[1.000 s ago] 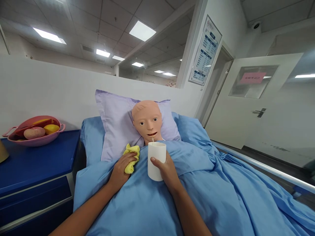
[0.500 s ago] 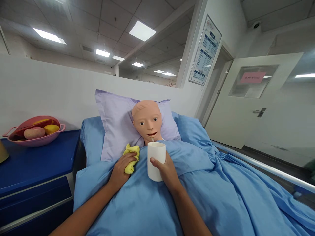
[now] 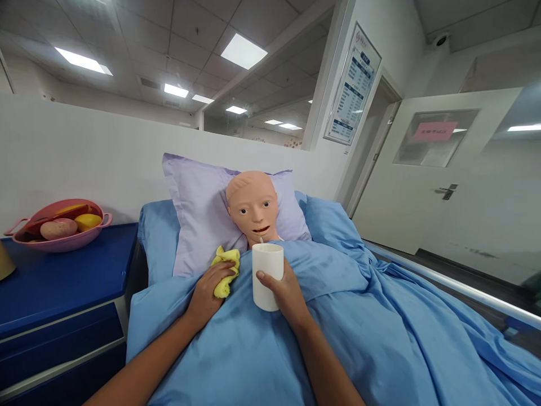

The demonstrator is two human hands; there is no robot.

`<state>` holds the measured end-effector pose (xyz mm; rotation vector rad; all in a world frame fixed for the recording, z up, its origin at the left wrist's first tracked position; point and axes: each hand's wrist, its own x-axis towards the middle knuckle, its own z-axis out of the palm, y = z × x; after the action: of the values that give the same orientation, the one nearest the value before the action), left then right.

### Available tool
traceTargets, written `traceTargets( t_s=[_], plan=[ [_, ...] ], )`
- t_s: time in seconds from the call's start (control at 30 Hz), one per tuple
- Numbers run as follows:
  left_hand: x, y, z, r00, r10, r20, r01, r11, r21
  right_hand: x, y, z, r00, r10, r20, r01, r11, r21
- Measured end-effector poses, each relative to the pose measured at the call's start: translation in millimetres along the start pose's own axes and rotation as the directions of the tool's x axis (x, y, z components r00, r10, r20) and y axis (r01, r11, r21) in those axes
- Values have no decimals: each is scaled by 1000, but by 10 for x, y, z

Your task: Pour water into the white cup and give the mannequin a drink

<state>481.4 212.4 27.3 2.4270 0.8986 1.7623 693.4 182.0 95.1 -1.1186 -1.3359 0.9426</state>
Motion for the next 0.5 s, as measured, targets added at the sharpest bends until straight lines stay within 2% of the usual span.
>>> traceTargets(
  t_s=[0.5],
  plan=[
    [-11,-24,4,1000,5,-10,-5,1000,18,34,30,-10,1000,-23,6,23,999,32]
  ],
)
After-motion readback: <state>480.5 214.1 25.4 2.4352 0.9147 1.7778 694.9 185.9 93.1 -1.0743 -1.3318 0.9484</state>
